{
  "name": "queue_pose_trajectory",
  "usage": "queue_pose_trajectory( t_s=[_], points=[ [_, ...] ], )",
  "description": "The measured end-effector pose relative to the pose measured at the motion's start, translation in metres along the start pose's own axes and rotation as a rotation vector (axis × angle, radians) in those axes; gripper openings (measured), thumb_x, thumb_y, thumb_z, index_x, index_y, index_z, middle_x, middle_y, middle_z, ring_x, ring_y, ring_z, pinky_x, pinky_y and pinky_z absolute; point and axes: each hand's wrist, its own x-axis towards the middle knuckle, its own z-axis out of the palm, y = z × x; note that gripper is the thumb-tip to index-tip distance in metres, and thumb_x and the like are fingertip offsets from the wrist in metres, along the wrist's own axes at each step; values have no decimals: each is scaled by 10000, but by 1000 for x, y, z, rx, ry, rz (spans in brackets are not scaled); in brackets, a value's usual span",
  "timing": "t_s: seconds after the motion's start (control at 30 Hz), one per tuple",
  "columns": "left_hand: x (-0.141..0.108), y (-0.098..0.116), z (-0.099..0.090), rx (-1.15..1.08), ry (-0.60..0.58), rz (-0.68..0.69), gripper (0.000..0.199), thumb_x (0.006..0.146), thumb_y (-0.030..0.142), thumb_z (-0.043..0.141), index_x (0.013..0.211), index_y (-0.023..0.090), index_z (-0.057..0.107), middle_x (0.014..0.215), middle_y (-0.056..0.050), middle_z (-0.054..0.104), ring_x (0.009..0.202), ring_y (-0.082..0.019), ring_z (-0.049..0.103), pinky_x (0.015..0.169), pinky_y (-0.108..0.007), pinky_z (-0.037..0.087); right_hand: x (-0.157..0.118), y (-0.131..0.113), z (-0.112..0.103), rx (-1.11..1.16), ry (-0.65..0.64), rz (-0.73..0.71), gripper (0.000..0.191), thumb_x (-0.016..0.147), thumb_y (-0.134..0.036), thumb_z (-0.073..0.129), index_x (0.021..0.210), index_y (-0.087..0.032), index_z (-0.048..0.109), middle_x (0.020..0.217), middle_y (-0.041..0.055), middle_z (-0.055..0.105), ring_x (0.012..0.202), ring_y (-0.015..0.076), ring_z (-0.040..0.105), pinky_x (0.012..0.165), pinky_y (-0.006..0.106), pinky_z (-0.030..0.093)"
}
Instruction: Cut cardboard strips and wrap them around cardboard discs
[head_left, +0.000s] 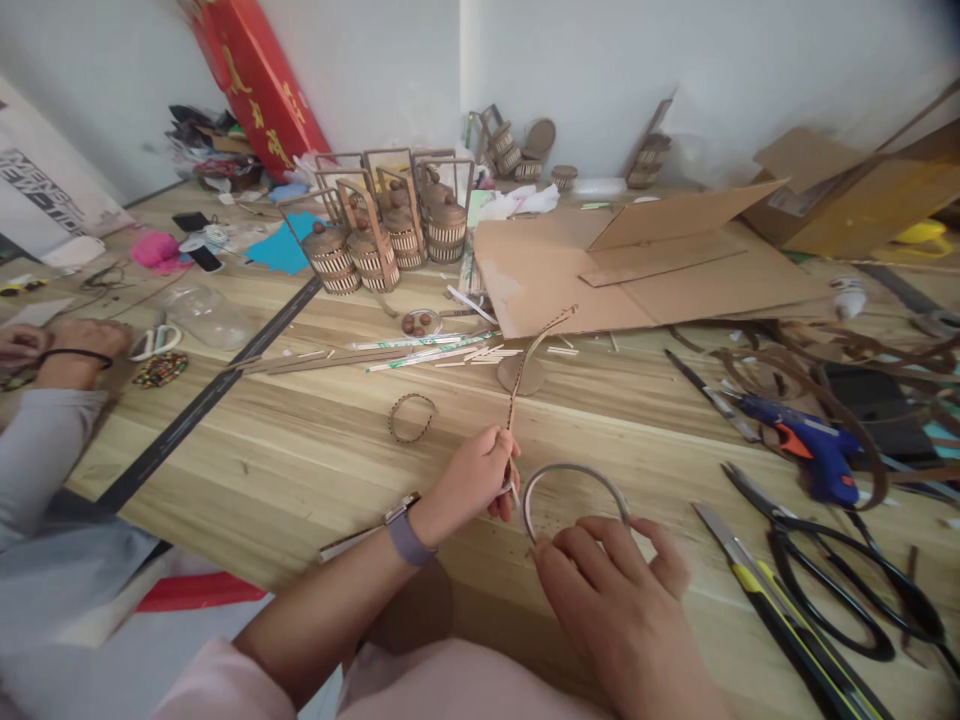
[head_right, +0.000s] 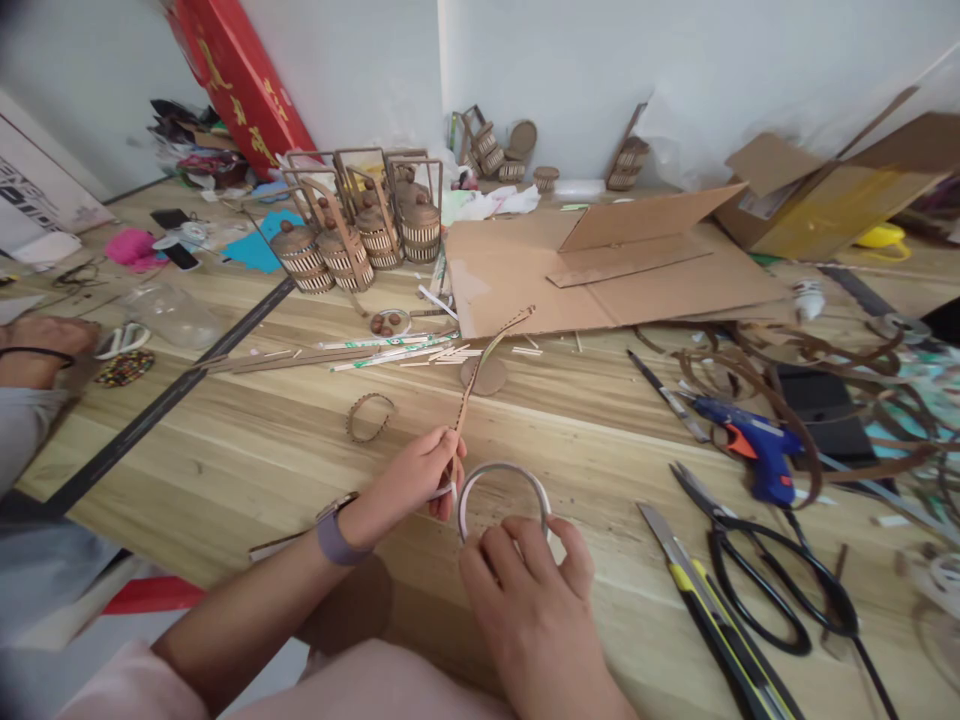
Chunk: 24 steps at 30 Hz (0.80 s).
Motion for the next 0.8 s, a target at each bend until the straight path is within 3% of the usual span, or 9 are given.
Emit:
queue_pose_trajectory(
  t_s=[0.33,0.5,0.63,0.73,0.8],
  points=[
    [5,-2,-2,19,19,-39,259,994,321,220,882,210,426,486,77,519,310,-92,464,364,-170,326,-1,-2,5,30,42,-54,253,887,-38,453,830,-239,595,704,-21,639,852,175,563,990,392,256],
    [3,-2,-9,58,-9,-34,325,984,399,291,902,178,515,536,41,572,347,-91,460,392,-189,332,2,3,3,62,67,17,253,938,-122,458,743,-245,563,670,-28,631,816,178,572,988,402,250],
    [-6,3,-25,99,-152,-3,455,953,479,349,832,137,624,654,-7,613,494,-103,538,494,-210,403,8,20,-2,61,73,111,253,973,-203,449,737,-240,534,668,-26,631,717,168,580,963,401,266],
    [-16,10,-36,172,-282,15,354,905,382,421,867,133,670,668,1,604,623,-131,582,612,-227,450,11,34,-4,4,53,65,194,970,-224,461,787,-232,526,646,-37,619,639,155,585,895,373,296],
    [-23,14,-41,328,-318,98,250,846,289,487,915,148,681,726,1,634,678,-145,589,637,-232,435,13,40,-4,-21,48,30,173,970,-235,463,807,-229,521,631,-47,606,596,146,578,847,356,309]
  ],
)
